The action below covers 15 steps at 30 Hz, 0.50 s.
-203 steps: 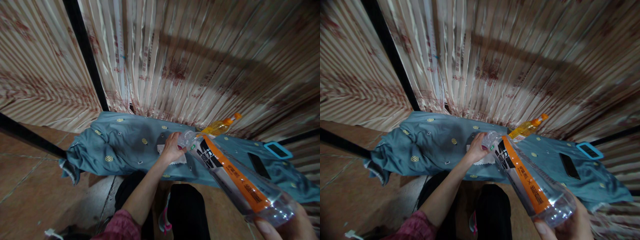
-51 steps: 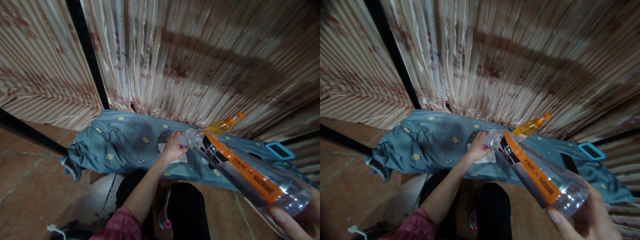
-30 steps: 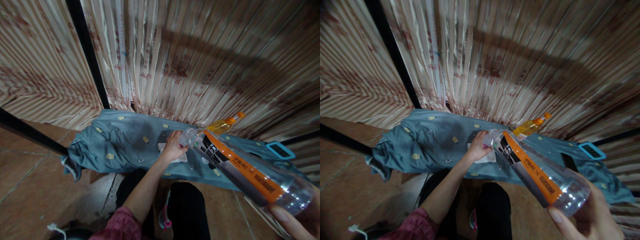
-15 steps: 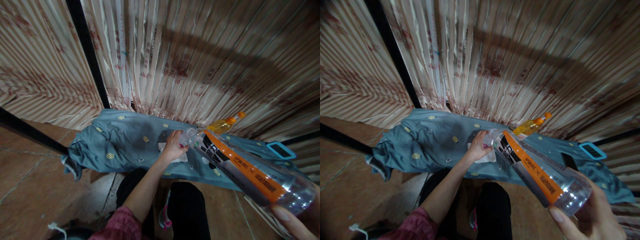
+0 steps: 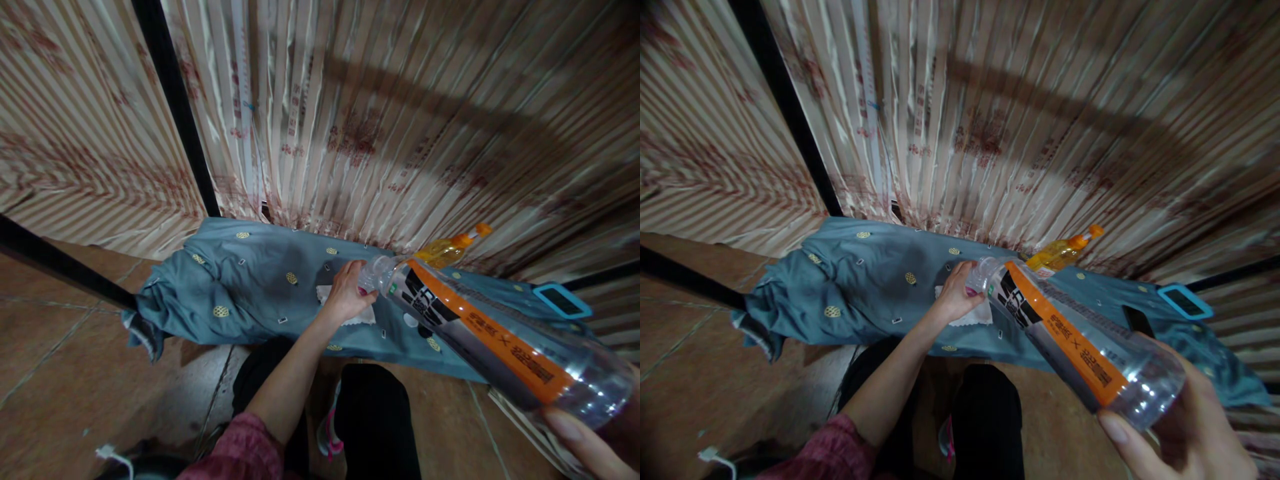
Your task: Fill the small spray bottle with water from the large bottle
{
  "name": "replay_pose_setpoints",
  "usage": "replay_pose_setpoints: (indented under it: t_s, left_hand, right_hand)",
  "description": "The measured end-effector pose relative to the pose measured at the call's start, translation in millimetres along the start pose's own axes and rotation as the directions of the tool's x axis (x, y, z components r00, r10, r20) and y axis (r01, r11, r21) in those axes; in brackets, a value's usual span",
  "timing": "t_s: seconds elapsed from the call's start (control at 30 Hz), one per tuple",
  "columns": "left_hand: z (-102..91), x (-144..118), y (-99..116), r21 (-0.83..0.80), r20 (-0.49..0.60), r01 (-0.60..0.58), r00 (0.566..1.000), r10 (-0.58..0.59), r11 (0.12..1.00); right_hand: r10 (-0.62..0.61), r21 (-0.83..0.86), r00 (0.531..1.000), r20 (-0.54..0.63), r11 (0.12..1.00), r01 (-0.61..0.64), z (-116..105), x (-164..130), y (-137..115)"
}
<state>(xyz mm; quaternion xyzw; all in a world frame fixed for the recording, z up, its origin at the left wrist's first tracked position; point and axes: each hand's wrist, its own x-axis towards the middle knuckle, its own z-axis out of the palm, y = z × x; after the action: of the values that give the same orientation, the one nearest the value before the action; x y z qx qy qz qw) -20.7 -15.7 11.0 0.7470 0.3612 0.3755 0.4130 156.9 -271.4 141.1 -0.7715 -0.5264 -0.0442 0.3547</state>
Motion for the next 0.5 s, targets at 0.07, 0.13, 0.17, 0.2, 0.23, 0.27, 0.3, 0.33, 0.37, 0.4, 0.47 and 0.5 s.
replay_pose_setpoints:
  t_s: [0.07, 0.13, 0.17, 0.2, 0.23, 0.27, 0.3, 0.33, 0.37, 0.4, 0.47, 0.5]
  left_hand:
    - [0.1, -0.1, -0.4, -0.004, -0.004, -0.004, 1.0, 0.004, 1.0]
    - [0.0, -0.2, -0.6, -0.006, -0.004, -0.006, 1.0, 0.006, 1.0]
    - [0.0, -0.2, -0.6, -0.007, -0.004, -0.006, 1.0, 0.006, 1.0]
    - [-0.1, -0.2, -0.6, -0.008, -0.005, -0.007, 1.0, 0.007, 1.0]
    - [-0.2, -0.2, -0.5, -0.008, -0.005, -0.009, 1.0, 0.009, 1.0]
    - [-0.2, -0.2, -0.3, -0.008, -0.004, -0.01, 1.0, 0.01, 1.0]
    - [-0.3, -0.2, -0.2, -0.008, -0.003, -0.012, 1.0, 0.012, 1.0]
    - [-0.4, -0.2, 0.1, -0.008, -0.003, -0.013, 1.0, 0.013, 1.0]
    - [-0.5, -0.3, 0.3, -0.007, -0.002, -0.012, 1.0, 0.012, 1.0]
    - [-0.6, -0.3, 0.6, -0.006, -0.001, -0.011, 1.0, 0.011, 1.0]
    - [-0.9, -0.5, 1.0, -0.002, 0.0, -0.005, 1.0, 0.005, 1.0]
    - [-1.0, -0.5, 1.2, 0.0, 0.003, -0.002, 1.0, 0.002, 1.0]
  right_hand:
    - [0.018, 0.026, 1.0, 0.014, 0.999, -0.019, 1.7, 1.3, -1.0]
    - [0.042, 0.04, 0.999, 0.03, 0.998, -0.043, 2.6, 2.0, -2.2]
    - [0.046, 0.045, 0.998, 0.034, 0.998, -0.048, 2.7, 2.1, -2.6]
    - [0.045, 0.042, 0.998, 0.036, 0.998, -0.047, 2.5, 2.0, -2.8]
    - [0.041, 0.035, 0.999, 0.033, 0.999, -0.042, 2.2, 1.9, -2.7]
    - [0.032, 0.025, 0.999, 0.028, 0.999, -0.032, 1.8, 1.7, -2.4]
    - [0.021, 0.017, 1.0, 0.023, 1.0, -0.022, 1.4, 1.7, -1.9]
    - [0.013, 0.014, 1.0, 0.02, 1.0, -0.013, 1.1, 1.8, -1.2]
    - [0.007, 0.014, 1.0, 0.021, 1.0, -0.008, 0.8, 2.0, -0.5]
    - [0.006, 0.017, 1.0, 0.022, 1.0, -0.006, 0.5, 2.3, 0.3]
    - [0.021, 0.013, 0.999, 0.029, 1.0, -0.021, -0.2, 2.9, 1.2]
    - [0.032, -0.009, 0.999, 0.026, 0.999, -0.032, -0.5, 3.3, 1.2]
